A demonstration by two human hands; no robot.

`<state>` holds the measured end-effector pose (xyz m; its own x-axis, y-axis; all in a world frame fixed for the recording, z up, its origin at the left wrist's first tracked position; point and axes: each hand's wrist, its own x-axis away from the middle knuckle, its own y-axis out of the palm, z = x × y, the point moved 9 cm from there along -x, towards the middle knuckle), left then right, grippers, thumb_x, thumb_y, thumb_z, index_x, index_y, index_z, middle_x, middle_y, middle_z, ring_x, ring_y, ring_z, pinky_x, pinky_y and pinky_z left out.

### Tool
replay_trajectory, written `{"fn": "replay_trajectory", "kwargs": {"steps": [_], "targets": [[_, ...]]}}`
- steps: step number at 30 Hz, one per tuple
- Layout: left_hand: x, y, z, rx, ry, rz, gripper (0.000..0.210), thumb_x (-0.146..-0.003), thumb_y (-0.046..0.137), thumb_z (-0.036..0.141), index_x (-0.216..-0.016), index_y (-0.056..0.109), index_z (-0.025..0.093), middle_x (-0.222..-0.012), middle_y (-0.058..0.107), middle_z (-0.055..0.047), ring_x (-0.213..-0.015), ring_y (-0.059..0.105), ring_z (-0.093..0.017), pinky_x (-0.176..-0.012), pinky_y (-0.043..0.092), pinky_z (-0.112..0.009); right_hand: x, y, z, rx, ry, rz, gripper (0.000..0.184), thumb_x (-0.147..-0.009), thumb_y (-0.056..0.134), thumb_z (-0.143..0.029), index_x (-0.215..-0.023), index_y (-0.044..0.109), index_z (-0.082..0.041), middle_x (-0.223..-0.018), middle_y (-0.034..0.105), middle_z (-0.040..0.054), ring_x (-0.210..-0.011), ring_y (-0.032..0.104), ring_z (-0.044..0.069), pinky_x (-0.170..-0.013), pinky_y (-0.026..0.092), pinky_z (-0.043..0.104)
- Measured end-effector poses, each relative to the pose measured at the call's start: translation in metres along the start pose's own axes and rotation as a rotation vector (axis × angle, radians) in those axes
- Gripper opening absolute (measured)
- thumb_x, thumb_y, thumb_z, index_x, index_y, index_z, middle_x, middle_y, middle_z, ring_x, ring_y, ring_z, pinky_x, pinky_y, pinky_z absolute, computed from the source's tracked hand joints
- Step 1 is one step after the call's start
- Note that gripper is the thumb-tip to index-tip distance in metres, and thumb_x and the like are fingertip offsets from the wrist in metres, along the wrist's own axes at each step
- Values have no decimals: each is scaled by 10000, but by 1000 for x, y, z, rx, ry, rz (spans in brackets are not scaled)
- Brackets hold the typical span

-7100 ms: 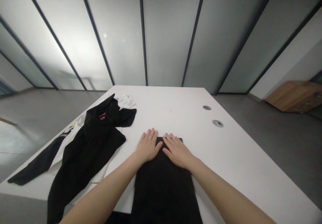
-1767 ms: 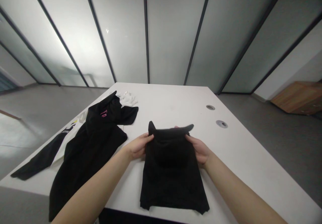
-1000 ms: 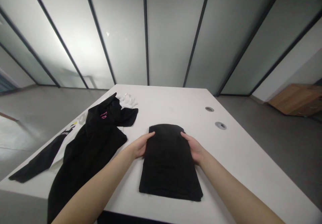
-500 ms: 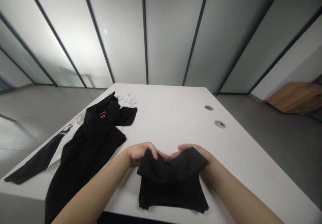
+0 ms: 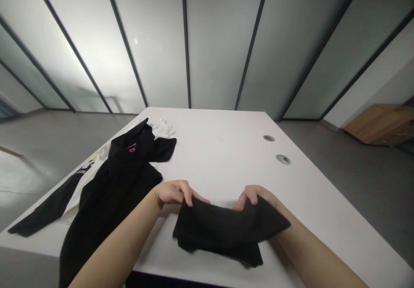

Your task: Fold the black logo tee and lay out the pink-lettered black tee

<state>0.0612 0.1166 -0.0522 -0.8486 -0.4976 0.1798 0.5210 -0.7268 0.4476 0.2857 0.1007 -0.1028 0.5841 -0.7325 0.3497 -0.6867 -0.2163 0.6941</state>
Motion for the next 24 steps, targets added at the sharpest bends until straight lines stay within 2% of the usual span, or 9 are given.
{"fn": "replay_trajectory", "kwargs": {"steps": [2, 4, 7, 9, 12, 15, 19, 21, 24], "targets": [[0, 2, -1, 20, -22, 7, 183, -692, 947, 227, -777, 816, 132, -1200, 785, -220, -1171, 735, -407, -1041, 554, -482, 1, 5, 1, 15, 15, -3, 347, -884, 700, -254, -1216, 763, -170, -1140, 817, 145, -1057, 787, 364, -1025, 581, 578], [-8, -18, 4, 112, 66, 223, 277, -770, 904, 244, -1024, 820, 170, -1271, 768, -183, -1179, 738, -352, -1039, 564, -450, -9, 12, -11, 3, -57, 22, 351, -928, 680, -288, -1268, 736, -222, -1229, 798, 109, -1120, 770, 320, -1059, 573, 536], [-16, -54, 9, 239, 230, 588, 480, -878, 810, 255, -1341, 684, 230, -1322, 745, -131, -1175, 738, -270, -1028, 584, -384, -29, 15, -34, -38, -153, 79, 315, -1013, 612, -353, -1279, 708, -213, -1205, 803, 90, -1089, 778, 261, -1028, 604, 438], [-18, -68, 9, 265, 264, 708, 566, -898, 779, 229, -1432, 590, 222, -1311, 739, -132, -1171, 735, -245, -1028, 586, -353, -36, 12, -39, -12, -128, 96, 301, -1049, 581, -383, -1226, 705, -174, -1083, 822, 86, -985, 798, 232, -953, 634, 374], [-14, -68, 11, 217, 221, 691, 714, -907, 782, 228, -1540, 451, 252, -1308, 725, -130, -1149, 741, -236, -1014, 593, -351, -31, 0, -32, 115, -42, 102, 276, -1039, 636, -394, -1185, 698, -169, -969, 819, 67, -850, 799, 206, -837, 654, 331], [-4, -51, 13, 86, 112, 530, 844, -878, 834, 244, -1582, 379, 342, -1317, 713, -102, -1118, 749, -238, -950, 613, -350, -18, -6, -15, 270, 59, 92, 312, -945, 778, -336, -1198, 702, -170, -986, 820, 89, -798, 792, 208, -743, 654, 314], [2, -29, -4, -166, -181, 312, 633, -846, 857, 313, -1415, 582, 290, -973, 740, -37, -731, 742, -182, -614, 578, -254, -15, 3, 2, 383, 150, 96, 362, -835, 852, -213, -1167, 722, -147, -1021, 821, 134, -842, 802, 238, -753, 659, 317], [-2, -38, -3, -206, -139, 409, 488, -846, 842, 318, -1285, 643, 237, -859, 699, -9, -645, 688, -143, -556, 524, -215, -23, 4, -10, 327, 20, 212, 311, -860, 798, -190, -1160, 722, -153, -1067, 820, 138, -933, 802, 251, -844, 661, 336], [-4, -59, 9, -135, 98, 679, 468, -872, 802, 305, -1289, 600, 240, -890, 680, -3, -705, 685, -130, -597, 529, -209, -25, -7, -39, 195, -261, 444, 267, -945, 682, -193, -1212, 683, -200, -1145, 811, 112, -980, 799, 242, -889, 666, 368]]}}
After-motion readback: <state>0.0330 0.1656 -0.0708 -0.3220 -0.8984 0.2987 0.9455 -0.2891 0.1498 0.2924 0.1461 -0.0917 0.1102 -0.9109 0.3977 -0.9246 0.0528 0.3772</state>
